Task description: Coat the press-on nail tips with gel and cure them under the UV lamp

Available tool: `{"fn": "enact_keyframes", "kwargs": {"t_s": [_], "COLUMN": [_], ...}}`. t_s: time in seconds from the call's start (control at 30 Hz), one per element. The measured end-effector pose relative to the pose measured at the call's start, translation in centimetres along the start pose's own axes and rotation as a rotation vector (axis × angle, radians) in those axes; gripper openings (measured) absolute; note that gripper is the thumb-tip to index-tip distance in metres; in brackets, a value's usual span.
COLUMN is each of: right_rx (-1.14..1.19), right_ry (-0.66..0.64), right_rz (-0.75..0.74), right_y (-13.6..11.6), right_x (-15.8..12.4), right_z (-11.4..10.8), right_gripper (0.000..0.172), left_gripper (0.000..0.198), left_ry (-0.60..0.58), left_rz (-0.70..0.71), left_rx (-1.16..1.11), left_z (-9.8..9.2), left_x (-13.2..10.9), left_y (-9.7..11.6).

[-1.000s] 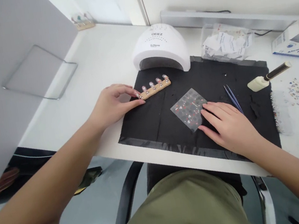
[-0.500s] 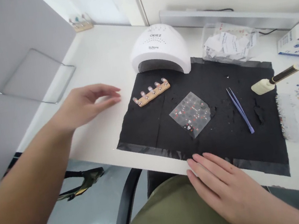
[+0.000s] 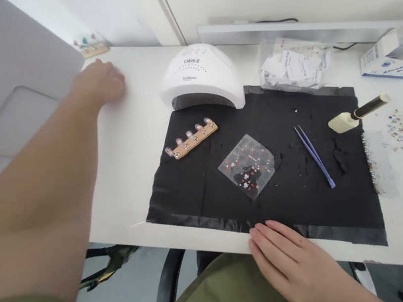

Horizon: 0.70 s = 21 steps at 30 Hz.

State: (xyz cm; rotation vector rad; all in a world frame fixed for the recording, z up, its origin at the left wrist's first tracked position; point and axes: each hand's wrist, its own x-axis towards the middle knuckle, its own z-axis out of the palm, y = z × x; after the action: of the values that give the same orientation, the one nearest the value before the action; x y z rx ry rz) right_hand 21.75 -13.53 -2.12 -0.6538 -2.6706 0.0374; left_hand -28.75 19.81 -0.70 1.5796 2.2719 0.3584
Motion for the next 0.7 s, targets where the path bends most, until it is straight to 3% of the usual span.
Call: {"fn": "enact_keyframes", "kwargs": {"t_s": [0.1,0.2,0.4,0.7], "right_rx": [0.021,0.029,0.047,0.059], "right_ry": [0.002,0.002,-0.043,-0.06], "right_rz": [-0.004,0.002,0.035,0.037], "right_y": [0.0,0.1,-0.2,-0.4], "right_x": [0.0,0.4,-0.3,-1.1], "right_z": [0.3,0.2,0.3,0.9], "right_gripper": [0.046,0.045,0.04,0.03], "left_gripper": [0.112,0.11,0.082,0.081], "left_ry": [-0.017,-0.033,-0.03,0.031], "left_rz": [-0.095,-0.113,-0.122,-0.121], "left_rx": [0.066,0.11,0.191,0.23], "left_z": [-0.4,-0.5,-0.4,-0.4], "left_x": [2.1,3.6,5.6,6.1], "left_y": [0.3,0.4,0.5,1.2]}}
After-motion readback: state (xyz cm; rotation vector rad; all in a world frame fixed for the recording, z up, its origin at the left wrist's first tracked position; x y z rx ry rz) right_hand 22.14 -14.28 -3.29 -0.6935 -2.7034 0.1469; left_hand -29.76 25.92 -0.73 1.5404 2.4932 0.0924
